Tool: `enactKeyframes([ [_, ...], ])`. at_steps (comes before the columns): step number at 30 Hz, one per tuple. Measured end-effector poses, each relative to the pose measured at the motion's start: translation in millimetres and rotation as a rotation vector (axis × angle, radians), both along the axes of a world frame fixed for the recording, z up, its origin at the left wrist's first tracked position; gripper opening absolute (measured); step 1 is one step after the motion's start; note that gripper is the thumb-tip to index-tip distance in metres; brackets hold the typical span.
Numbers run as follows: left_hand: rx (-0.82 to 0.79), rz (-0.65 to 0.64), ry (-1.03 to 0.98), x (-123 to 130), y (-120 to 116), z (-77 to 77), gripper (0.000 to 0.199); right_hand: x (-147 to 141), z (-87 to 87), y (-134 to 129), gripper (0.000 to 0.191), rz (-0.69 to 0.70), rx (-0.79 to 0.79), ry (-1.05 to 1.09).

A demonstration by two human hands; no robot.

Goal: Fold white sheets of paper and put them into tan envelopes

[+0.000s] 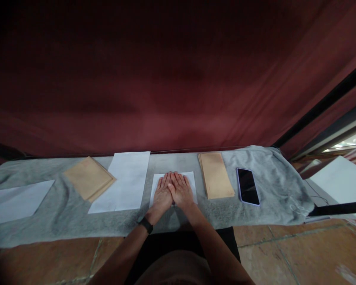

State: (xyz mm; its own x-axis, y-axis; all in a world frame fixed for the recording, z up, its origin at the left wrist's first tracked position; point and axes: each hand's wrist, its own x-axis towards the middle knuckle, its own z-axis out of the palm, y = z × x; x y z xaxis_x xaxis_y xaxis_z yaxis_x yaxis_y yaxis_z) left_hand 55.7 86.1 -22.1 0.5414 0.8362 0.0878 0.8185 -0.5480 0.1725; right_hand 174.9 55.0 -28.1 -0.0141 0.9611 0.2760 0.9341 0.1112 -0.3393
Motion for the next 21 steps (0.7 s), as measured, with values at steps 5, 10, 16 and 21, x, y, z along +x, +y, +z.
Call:
enactKeyframes([
  [5, 0.067, -0.020, 0.062, -1.9, -1.0, -2.3, 0.065, -0.7, -0.4, -0.3, 0.049, -0.009, 0.042, -0.003],
  [10, 0.087, 0.001, 0.069, -7.4, -0.1, -4.8, 0.061, 0.1, -5.6, -1.8, 0.049, -0.022, 0.078, -0.030],
  [16, 0.108, 0.029, 0.051, -10.6, 0.5, -6.4, 0.057, 2.9, -13.9, -1.6, 0.051, -0.040, 0.110, -0.050],
  [21, 0.135, 0.087, -0.009, -14.4, 0.7, -6.4, 0.056, 10.3, -18.2, -6.2, 0.054, -0.094, 0.123, -0.083],
])
